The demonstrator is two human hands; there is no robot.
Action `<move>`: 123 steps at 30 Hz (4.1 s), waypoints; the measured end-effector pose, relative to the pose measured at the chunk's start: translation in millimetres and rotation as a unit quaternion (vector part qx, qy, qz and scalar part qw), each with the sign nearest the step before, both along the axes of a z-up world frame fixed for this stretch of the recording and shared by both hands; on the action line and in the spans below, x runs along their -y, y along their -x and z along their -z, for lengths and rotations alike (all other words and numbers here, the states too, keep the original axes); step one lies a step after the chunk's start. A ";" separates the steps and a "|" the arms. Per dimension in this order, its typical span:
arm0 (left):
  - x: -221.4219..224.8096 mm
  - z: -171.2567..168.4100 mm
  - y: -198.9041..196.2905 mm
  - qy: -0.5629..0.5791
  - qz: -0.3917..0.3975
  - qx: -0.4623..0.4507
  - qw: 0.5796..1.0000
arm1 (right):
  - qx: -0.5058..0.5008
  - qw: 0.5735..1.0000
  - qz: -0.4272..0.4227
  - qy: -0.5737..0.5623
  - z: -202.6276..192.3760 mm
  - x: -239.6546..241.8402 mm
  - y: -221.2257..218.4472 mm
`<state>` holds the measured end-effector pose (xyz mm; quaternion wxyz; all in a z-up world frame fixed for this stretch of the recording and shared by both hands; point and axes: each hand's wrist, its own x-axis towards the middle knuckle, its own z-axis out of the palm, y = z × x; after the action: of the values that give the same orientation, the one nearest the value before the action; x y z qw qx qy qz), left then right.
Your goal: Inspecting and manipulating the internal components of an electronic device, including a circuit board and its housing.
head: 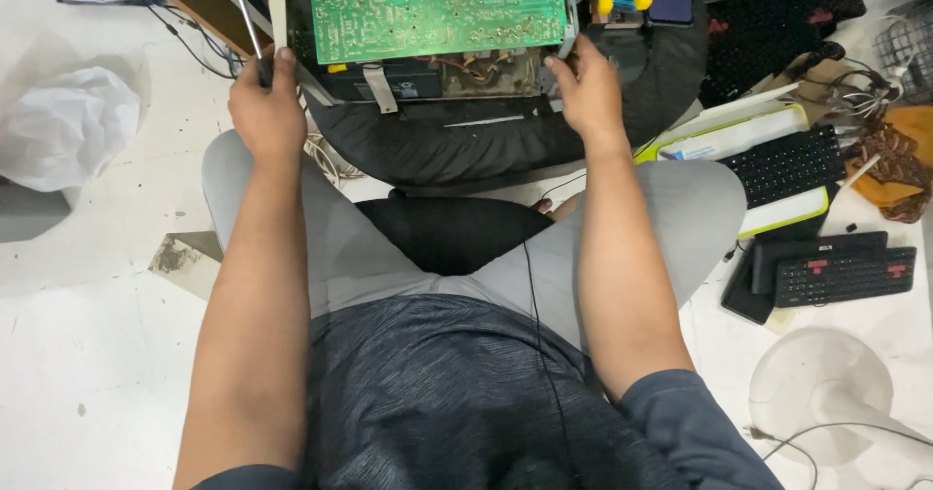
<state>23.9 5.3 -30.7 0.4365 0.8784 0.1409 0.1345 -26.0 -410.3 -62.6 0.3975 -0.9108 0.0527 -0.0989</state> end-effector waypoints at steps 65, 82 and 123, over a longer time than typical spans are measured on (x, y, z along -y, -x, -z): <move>-5.2 -12.2 -14.1 -0.019 0.029 -0.018 0.999 | -0.105 0.990 0.019 -0.087 -5.0 23.2 1.8; -6.0 -9.3 -13.8 -0.028 0.034 -0.004 0.999 | -0.138 0.951 0.081 -0.264 -20.3 21.3 14.8; -7.7 -0.5 -16.7 -0.104 -0.027 -0.086 0.991 | 0.103 0.791 -0.447 -0.404 -254.8 -63.8 156.6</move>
<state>40.5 13.0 -30.2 0.3253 0.9232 0.1866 0.0845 -182.6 -346.4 192.2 0.7323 -0.5731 -0.3667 0.0269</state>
